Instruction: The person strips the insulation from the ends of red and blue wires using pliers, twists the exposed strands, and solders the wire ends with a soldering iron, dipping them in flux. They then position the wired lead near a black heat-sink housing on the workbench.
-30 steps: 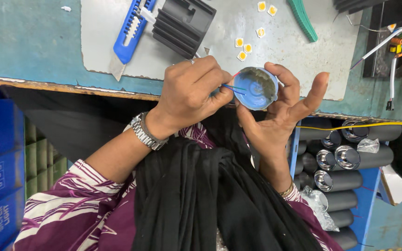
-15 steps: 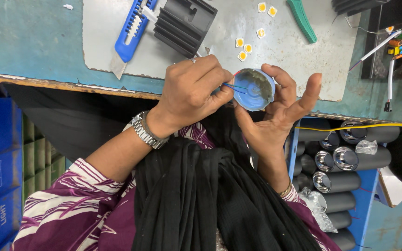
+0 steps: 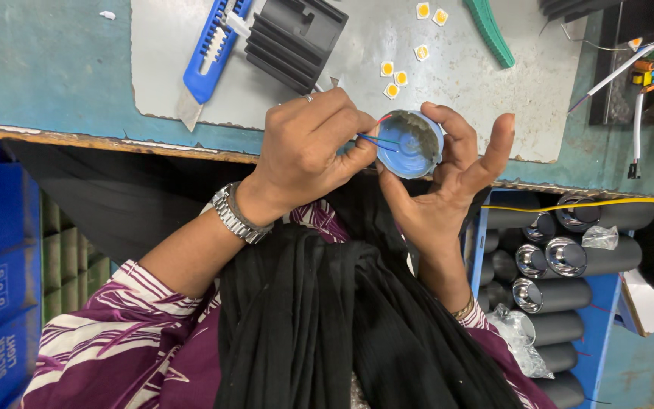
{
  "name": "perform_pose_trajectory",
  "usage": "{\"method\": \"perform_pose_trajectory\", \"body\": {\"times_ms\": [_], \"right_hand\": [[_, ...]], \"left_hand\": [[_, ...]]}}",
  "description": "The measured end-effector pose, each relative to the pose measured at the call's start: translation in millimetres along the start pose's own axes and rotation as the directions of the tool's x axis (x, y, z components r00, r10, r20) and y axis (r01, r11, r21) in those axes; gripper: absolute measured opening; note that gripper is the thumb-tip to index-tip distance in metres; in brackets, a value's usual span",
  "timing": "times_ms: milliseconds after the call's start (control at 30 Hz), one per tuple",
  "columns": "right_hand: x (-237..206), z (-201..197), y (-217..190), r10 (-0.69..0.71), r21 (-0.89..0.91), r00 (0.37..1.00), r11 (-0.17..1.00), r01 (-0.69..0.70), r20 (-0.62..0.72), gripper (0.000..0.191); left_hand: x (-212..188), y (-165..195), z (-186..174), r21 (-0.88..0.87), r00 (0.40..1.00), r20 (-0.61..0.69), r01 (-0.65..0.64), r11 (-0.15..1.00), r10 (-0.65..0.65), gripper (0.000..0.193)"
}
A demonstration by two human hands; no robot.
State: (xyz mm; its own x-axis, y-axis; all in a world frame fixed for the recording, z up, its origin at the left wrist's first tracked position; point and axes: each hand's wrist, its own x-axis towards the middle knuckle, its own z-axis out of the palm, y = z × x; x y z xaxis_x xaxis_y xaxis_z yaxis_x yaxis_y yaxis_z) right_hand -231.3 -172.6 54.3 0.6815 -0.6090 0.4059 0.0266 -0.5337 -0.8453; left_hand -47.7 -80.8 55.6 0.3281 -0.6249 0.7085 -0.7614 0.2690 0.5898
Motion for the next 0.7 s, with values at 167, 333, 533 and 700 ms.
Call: {"method": "perform_pose_trajectory", "body": {"times_ms": [167, 333, 533, 700], "right_hand": [[-1.9, 0.8, -0.6, -0.009, -0.006, 1.000, 1.000, 0.009, 0.000, 0.118], [-1.6, 2.5, -3.0, -0.016, -0.021, 1.000, 1.000, 0.016, 0.009, 0.119], [0.2, 3.1, -2.8, -0.021, -0.027, 1.000, 0.999, 0.021, 0.017, 0.120], [-1.5, -1.6, -0.2, -0.010, -0.034, 1.000, 0.999, 0.010, 0.021, 0.119]], "left_hand": [[-0.2, -0.6, 0.3, 0.023, 1.000, 0.017, -0.010, 1.000, 0.010, 0.014], [-1.2, -1.2, 0.0, 0.031, 1.000, 0.020, -0.010, 0.999, 0.010, 0.014], [-0.5, -0.1, 0.2, 0.021, 1.000, 0.014, -0.002, 1.000, 0.002, 0.013], [-0.2, 0.4, 0.1, 0.008, 1.000, 0.001, 0.003, 1.000, -0.003, 0.013]]}}
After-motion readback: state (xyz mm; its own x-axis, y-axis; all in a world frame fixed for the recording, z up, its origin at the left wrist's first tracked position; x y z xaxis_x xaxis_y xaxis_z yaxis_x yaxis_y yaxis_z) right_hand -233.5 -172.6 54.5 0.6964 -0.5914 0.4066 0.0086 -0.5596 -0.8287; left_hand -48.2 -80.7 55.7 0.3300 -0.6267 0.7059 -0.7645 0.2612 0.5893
